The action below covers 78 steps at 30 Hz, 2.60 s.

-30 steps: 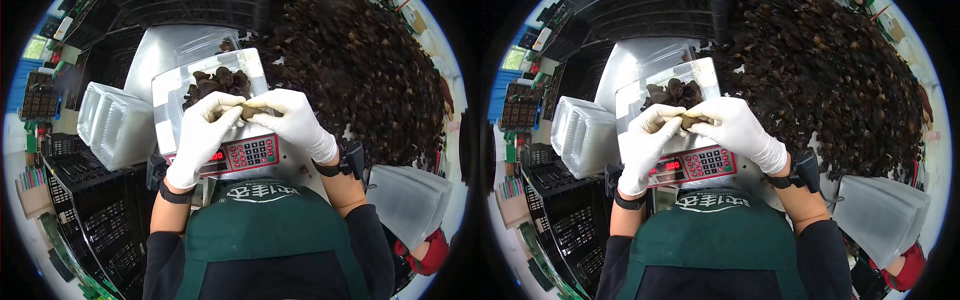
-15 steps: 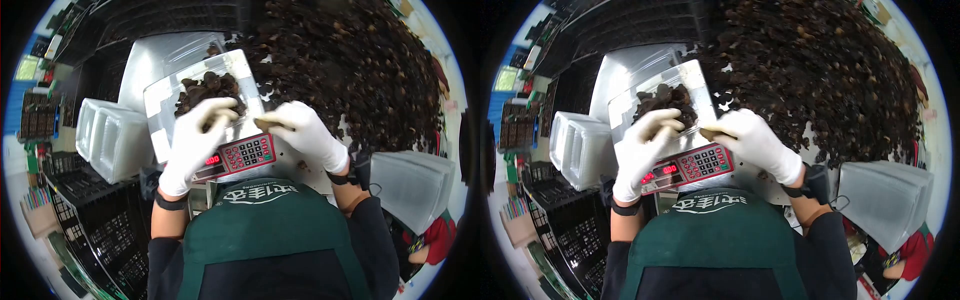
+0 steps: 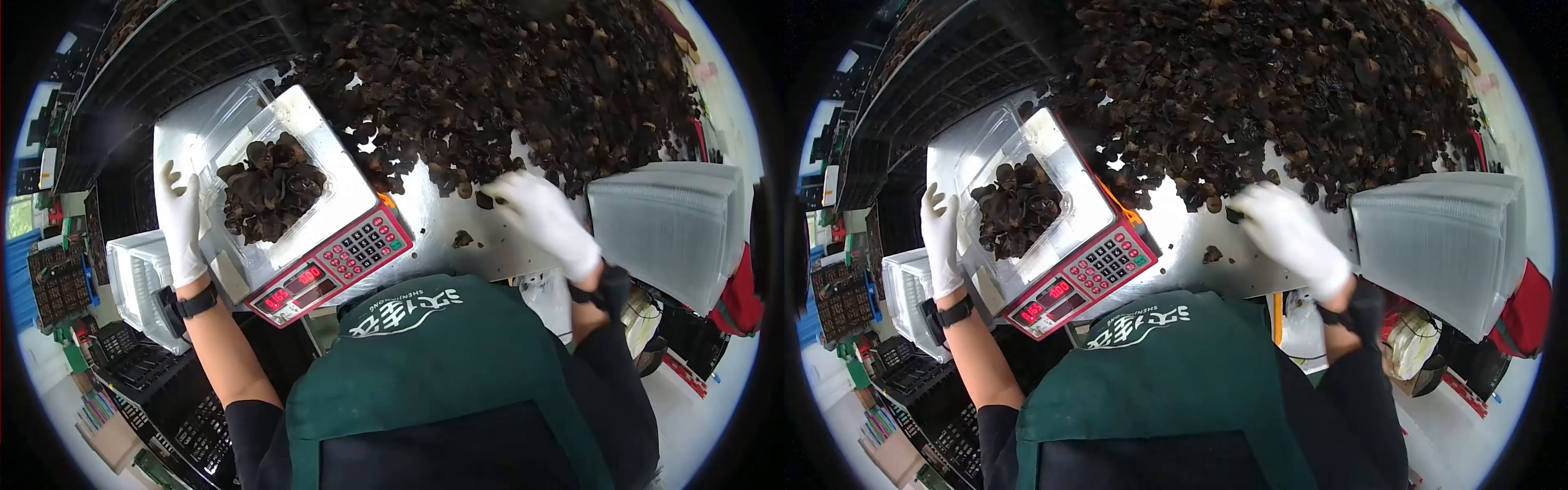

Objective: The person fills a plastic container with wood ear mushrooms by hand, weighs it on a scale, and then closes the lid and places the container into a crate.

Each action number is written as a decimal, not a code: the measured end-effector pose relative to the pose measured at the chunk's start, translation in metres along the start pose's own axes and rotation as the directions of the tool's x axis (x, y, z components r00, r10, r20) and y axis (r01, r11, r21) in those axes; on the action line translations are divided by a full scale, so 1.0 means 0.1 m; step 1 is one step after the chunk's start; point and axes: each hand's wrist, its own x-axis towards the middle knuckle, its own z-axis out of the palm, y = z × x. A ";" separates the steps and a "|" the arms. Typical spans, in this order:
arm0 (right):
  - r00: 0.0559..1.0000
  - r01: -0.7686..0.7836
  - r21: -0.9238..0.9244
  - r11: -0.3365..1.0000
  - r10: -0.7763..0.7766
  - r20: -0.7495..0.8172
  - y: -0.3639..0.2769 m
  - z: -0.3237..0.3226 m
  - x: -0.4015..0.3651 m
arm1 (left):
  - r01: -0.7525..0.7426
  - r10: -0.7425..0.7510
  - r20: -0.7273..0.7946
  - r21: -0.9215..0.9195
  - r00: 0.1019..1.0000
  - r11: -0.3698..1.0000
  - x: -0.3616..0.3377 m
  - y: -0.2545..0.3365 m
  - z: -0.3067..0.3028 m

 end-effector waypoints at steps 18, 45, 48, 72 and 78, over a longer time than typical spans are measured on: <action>0.996 -0.089 0.956 0.280 0.052 0.077 -0.24 0.34 1.48 | 0.132 -0.098 0.089 -0.641 0.991 0.756 -0.53 0.23 -0.27; 0.966 -0.149 0.870 0.469 -0.117 0.229 -1.11 0.40 1.60 | 0.158 -0.101 0.150 -0.447 0.984 0.880 -1.75 0.63 -0.19; 0.960 -0.173 0.892 0.419 -0.132 0.248 -1.13 0.37 1.65 | 0.421 -0.175 0.396 -0.708 0.902 0.567 -1.70 0.57 -0.19; 0.794 0.118 0.955 0.272 -0.604 0.073 -2.55 -0.10 1.09 | 0.117 -0.326 -0.064 -0.854 0.943 0.507 -3.14 0.63 -2.36; 0.839 0.135 0.867 0.479 -0.520 0.157 -2.36 -0.07 1.17 | -0.020 -0.517 -0.670 -0.621 0.532 0.784 -4.04 0.23 -3.66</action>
